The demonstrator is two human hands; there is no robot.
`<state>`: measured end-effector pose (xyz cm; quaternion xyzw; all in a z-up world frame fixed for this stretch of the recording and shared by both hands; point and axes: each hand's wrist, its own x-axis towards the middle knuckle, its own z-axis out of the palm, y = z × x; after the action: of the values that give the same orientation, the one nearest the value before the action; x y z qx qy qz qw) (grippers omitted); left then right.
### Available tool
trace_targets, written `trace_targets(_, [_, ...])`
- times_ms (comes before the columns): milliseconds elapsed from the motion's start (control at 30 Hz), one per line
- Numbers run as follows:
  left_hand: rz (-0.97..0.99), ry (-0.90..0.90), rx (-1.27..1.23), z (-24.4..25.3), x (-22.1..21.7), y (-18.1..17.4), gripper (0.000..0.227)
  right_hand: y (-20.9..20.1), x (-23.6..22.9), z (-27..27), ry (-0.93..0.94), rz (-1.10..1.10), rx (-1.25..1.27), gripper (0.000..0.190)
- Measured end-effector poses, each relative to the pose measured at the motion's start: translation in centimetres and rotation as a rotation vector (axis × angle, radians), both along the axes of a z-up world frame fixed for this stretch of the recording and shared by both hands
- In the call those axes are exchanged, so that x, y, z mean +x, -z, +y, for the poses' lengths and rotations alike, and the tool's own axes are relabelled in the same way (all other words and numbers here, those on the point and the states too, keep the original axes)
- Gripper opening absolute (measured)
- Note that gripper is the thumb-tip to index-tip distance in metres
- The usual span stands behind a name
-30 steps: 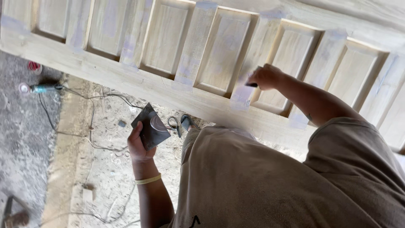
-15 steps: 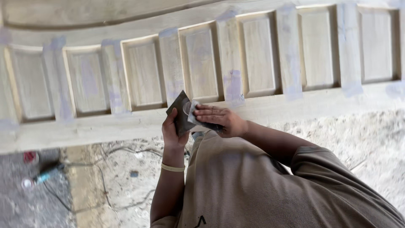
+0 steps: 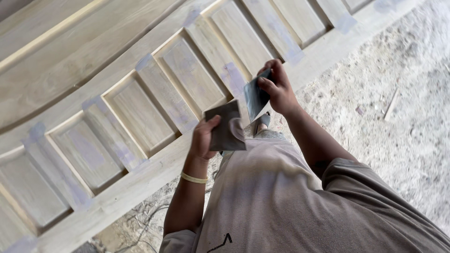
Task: The person scoops wood filler from a container using a putty knife and applies it to a wooden door panel with a second putty knife. The person repeatedly spreads the filler into the recessed panels and along the edges of the door.
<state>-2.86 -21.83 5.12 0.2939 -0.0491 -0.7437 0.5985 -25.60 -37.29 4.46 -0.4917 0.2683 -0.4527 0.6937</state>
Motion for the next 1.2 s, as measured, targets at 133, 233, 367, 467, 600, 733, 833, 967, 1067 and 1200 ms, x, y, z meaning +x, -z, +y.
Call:
trace_targets(133, [-0.014, 0.167, -0.004, -1.3, -3.2, -1.0, 0.035, 0.3, 0.2, 0.4, 0.032, 0.129, 0.081, 0.043])
trace_targets(233, [-0.013, 0.193, -0.018, -1.8, -3.3, -2.4, 0.035, 0.8, -1.3, 1.1, -0.086, 0.149, 0.082, 0.045])
trace_targets(367, [0.044, 0.146, -0.058, -2.6, -2.3, -4.6, 0.032, -0.3, -5.2, 0.2, -0.113, 0.435, -0.132, 0.047])
trace_targets(467, [-0.149, 0.194, -0.101, -3.6, -2.6, -5.6, 0.029, -2.0, -6.7, -2.1, -0.004, 0.334, -0.168, 0.049])
trace_targets(600, [-0.537, 0.239, -0.048, -7.2, -5.6, -4.6, 0.027, -3.6, -6.4, -4.6, 0.010, 0.686, -0.271, 0.055])
trace_targets(733, [-0.620, 0.226, 0.003, -12.0, -8.2, -1.5, 0.032, -2.8, -6.7, -4.5, -0.083, 0.812, -0.297, 0.056])
trace_targets(833, [-0.452, -0.001, 0.130, -15.3, -9.3, 0.6, 0.031, -1.8, -9.4, -5.8, -0.177, 0.773, -0.252, 0.049])
trace_targets(967, [-0.349, -0.251, 0.163, -17.0, -11.7, 2.7, 0.036, -1.1, -15.1, -9.0, -0.266, 0.073, 0.110, 0.032])
trace_targets(1067, [-0.277, -0.208, 0.117, -17.2, -15.3, 3.9, 0.039, -2.1, -18.9, -11.0, -0.293, -0.122, 0.007, 0.022])
trace_targets(1200, [0.021, -0.208, 0.094, -17.8, -21.1, 5.3, 0.040, -4.2, -21.1, -10.4, -0.272, 0.150, -0.464, 0.022])
